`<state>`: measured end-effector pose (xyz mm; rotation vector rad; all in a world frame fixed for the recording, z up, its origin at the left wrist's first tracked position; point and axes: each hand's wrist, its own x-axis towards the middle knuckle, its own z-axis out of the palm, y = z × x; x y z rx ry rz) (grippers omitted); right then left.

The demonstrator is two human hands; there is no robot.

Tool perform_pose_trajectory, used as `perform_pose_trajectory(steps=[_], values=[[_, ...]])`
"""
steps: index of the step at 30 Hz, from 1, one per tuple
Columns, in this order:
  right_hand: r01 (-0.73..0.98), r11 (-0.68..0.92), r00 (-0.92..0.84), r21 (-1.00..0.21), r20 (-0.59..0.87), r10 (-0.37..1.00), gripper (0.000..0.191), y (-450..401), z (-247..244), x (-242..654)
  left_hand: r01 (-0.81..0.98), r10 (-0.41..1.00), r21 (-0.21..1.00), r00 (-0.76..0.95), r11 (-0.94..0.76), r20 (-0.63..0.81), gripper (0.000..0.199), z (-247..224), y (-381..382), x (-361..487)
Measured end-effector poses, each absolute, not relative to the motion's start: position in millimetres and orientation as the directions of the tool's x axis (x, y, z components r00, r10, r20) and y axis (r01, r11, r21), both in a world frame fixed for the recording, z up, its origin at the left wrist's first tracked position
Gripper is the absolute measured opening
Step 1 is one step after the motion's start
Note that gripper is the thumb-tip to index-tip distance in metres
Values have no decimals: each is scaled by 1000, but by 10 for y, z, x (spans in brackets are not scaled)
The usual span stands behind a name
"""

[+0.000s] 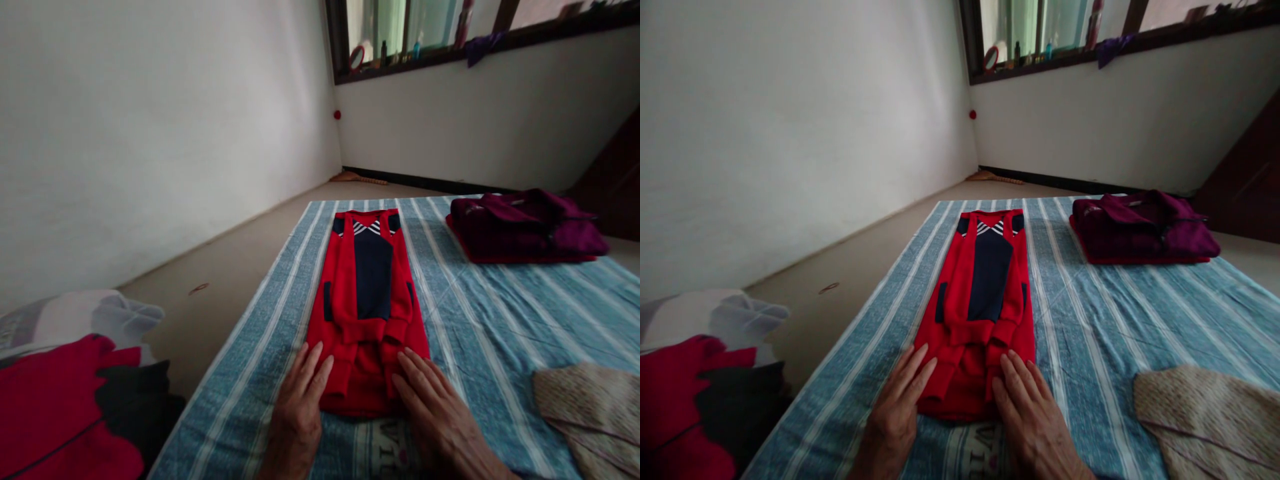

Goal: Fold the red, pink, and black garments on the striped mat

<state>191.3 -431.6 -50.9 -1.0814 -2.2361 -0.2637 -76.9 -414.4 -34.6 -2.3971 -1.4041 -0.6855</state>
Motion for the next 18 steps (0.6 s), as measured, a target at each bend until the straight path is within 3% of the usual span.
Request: perform_pose_trajectory(steps=[6, 10, 18], values=[[761, 642, -450, -90, 640, 623, 45, -4288, -572, 1961, 818, 669, -38, 495, -574, 555, 57, -275, -4109, -785], [737, 675, -515, -27, 625, 587, 41, -4287, -533, 1998, 814, 666, -55, 509, -578, 545, 58, -256, -4119, -807], [676, 733, -579, -74, 562, 591, 41, -4295, -486, 2060, 787, 670, -76, 568, -612, 479, 55, -226, -4126, -869]])
